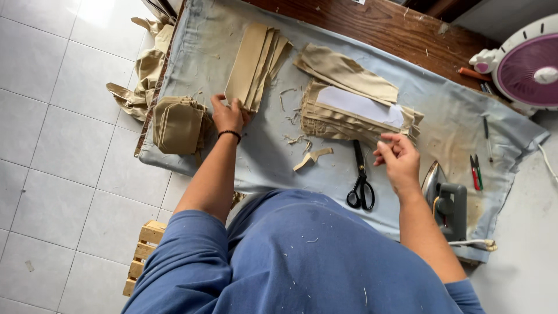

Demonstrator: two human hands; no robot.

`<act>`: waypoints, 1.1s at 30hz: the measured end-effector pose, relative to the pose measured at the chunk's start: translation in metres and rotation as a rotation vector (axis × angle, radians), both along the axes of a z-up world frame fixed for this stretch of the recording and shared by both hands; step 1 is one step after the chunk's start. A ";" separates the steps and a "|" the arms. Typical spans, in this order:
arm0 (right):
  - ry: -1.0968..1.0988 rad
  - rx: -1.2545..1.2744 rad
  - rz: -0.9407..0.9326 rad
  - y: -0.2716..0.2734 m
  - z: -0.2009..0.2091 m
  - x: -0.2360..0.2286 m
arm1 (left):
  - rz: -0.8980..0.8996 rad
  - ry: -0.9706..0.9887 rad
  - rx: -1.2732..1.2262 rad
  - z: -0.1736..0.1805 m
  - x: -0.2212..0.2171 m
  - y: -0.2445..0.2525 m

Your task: The person irons a piece of beige fabric on a work table, then uses scissors to trim the edges of the fabric around a white paper pattern. They repeat this process by picking up another piece of fabric, aligning it with the pattern, and cutting it to shape.

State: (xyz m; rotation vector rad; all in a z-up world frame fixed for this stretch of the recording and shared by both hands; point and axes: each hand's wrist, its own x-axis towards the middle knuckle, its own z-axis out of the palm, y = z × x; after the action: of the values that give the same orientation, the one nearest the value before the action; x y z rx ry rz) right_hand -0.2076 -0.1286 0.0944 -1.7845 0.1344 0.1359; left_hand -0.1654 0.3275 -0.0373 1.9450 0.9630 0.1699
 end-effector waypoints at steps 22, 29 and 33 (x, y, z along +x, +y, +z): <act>0.126 -0.927 0.074 -0.036 -0.107 -0.150 | -1.637 -0.149 0.519 -0.006 0.188 -0.319; 0.128 -0.989 0.291 -0.031 -0.098 -0.138 | -1.670 -0.434 0.909 0.002 0.190 -0.310; 0.161 -1.000 0.343 -0.037 -0.107 -0.137 | -1.674 -0.377 0.894 0.024 0.188 -0.309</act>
State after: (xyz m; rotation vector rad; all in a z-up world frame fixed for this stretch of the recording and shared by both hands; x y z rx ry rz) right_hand -0.3448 -0.1654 -0.0121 -2.7863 -0.0013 0.5302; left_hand 0.0229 0.0182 -0.0134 2.6818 -1.3277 -0.0455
